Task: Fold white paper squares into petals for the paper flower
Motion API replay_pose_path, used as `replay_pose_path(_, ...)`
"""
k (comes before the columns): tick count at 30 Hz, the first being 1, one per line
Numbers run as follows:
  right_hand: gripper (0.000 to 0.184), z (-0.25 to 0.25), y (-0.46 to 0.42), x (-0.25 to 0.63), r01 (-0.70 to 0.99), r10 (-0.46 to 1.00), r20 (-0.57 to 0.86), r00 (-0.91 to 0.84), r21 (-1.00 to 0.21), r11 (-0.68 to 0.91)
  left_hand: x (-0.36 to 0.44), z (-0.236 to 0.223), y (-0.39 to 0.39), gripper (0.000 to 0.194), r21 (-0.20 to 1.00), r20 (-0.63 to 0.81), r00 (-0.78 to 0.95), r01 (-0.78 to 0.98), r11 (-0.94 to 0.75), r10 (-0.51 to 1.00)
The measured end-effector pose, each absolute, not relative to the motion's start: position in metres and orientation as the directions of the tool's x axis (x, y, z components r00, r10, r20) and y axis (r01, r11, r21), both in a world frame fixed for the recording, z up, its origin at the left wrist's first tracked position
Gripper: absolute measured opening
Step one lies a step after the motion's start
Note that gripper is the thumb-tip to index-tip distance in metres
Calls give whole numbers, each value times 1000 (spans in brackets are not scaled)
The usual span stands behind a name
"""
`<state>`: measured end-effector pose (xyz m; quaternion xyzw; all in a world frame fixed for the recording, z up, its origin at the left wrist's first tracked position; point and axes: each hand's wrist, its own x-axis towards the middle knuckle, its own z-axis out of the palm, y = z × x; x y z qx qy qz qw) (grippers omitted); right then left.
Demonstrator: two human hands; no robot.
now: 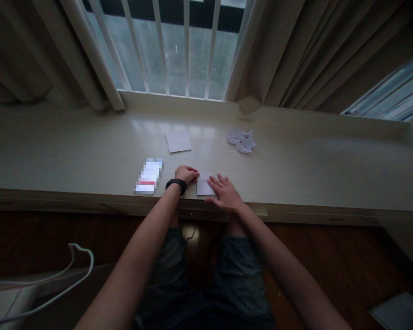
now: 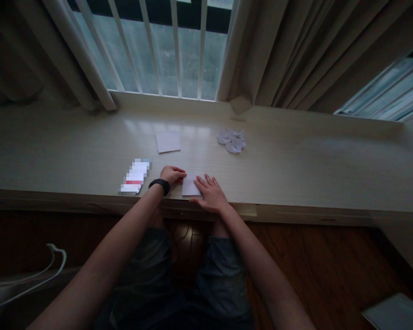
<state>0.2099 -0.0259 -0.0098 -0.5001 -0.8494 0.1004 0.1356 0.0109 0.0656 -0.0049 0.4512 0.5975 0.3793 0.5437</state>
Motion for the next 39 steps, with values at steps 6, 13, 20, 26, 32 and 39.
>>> replay_pose_path(6, 64, -8, -28, 215, 738, 869, 258, -423, -457, 495, 4, 2, 67, 18, 927, -374, 96, 14, 374, 922)
replay_pose_path(13, 29, -5, -18, 199, 665, 902, 395, -176, -628, 405, -5, 10, 69, 16, 893, -441, 232, 21, 449, 867)
replay_pose_path(20, 31, 8, 4, 191, 280, 964, 196, 179, -950, 141, -2, 9, 54, 41, 964, -264, 116, 45, 261, 957)
replay_pose_path(26, 39, 1, -1, 199, -26, 996, -83, 37, -996, -82, 4, 1, 31, 42, 996, 32, 139, 82, -44, 990)
replay_pose_path(32, 39, -7, 4, 194, -141, 987, -156, 30, -979, -150, 1, -8, 33, 31, 990, -13, 121, 141, -5, 993)
replay_pose_path(39, 37, -7, 10, 197, -198, 981, -194, 13, -962, -187, 0, -13, 36, 25, 965, 3, 131, 259, -37, 991)
